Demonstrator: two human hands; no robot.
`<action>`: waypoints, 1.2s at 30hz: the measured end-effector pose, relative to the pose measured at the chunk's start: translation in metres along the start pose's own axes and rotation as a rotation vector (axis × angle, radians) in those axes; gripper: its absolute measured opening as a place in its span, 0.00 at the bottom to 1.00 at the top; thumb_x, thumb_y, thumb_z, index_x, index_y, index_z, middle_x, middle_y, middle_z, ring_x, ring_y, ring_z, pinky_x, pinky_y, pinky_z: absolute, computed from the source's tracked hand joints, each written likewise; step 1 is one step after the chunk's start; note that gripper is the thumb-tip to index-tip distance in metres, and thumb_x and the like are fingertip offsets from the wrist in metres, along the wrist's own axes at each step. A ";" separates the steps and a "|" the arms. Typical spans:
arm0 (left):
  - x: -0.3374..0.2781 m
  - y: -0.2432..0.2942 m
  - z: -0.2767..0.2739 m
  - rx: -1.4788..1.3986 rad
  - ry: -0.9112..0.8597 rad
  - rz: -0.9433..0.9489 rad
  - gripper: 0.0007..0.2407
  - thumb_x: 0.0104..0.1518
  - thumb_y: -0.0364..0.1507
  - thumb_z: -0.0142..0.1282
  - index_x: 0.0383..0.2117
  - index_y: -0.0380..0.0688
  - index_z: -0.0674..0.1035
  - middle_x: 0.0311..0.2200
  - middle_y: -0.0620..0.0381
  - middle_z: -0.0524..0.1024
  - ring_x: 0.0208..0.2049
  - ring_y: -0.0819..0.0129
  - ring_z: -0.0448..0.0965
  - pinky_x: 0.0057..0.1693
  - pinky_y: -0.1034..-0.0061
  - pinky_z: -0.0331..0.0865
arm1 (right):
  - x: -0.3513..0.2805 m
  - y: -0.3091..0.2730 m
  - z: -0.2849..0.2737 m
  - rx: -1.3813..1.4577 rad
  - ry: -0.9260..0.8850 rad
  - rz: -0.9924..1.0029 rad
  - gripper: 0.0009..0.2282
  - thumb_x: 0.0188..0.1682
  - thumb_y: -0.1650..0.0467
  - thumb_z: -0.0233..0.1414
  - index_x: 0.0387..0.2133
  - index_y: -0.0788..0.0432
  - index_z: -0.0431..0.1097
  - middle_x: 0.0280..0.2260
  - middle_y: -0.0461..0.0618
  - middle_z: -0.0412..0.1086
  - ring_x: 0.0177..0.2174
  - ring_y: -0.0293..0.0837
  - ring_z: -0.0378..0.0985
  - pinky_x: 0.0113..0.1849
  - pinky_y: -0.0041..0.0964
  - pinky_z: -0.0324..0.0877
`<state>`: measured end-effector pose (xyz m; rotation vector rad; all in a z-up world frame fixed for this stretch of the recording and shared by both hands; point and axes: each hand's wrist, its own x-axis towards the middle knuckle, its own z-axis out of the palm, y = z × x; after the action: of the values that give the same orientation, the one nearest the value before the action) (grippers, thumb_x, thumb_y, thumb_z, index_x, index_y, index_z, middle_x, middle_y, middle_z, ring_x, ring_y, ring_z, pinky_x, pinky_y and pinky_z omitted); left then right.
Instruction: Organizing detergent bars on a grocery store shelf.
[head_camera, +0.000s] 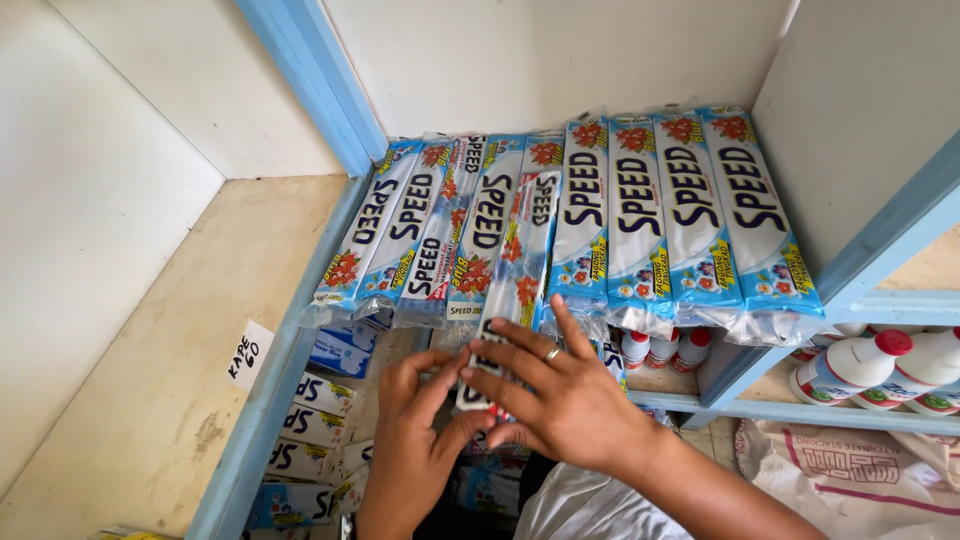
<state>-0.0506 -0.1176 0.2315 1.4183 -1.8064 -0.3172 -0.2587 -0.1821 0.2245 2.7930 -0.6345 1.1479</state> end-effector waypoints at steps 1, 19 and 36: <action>0.010 0.005 -0.002 0.154 0.043 0.105 0.25 0.48 0.36 0.69 0.54 0.43 0.78 0.51 0.52 0.72 0.56 0.50 0.67 0.61 0.59 0.60 | 0.003 0.004 0.000 -0.040 -0.005 0.014 0.26 0.45 0.53 0.56 0.56 0.48 0.70 0.58 0.49 0.68 0.62 0.51 0.64 0.62 0.73 0.40; 0.093 0.000 0.032 0.452 0.081 0.255 0.21 0.53 0.35 0.65 0.53 0.45 0.79 0.54 0.54 0.73 0.61 0.40 0.63 0.65 0.49 0.57 | 0.028 0.055 -0.003 -0.361 -0.117 0.163 0.20 0.49 0.62 0.50 0.53 0.56 0.70 0.55 0.50 0.71 0.56 0.50 0.71 0.58 0.83 0.40; 0.033 -0.058 0.077 0.359 0.322 0.348 0.18 0.64 0.36 0.50 0.60 0.48 0.73 0.61 0.53 0.71 0.67 0.47 0.63 0.69 0.40 0.54 | -0.011 0.002 0.015 -0.246 -0.006 0.080 0.20 0.43 0.71 0.55 0.52 0.50 0.72 0.60 0.51 0.67 0.63 0.56 0.64 0.62 0.75 0.44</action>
<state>-0.0668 -0.1874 0.1593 1.2651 -1.8505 0.4106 -0.2564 -0.1827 0.2053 2.5863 -0.8331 0.9968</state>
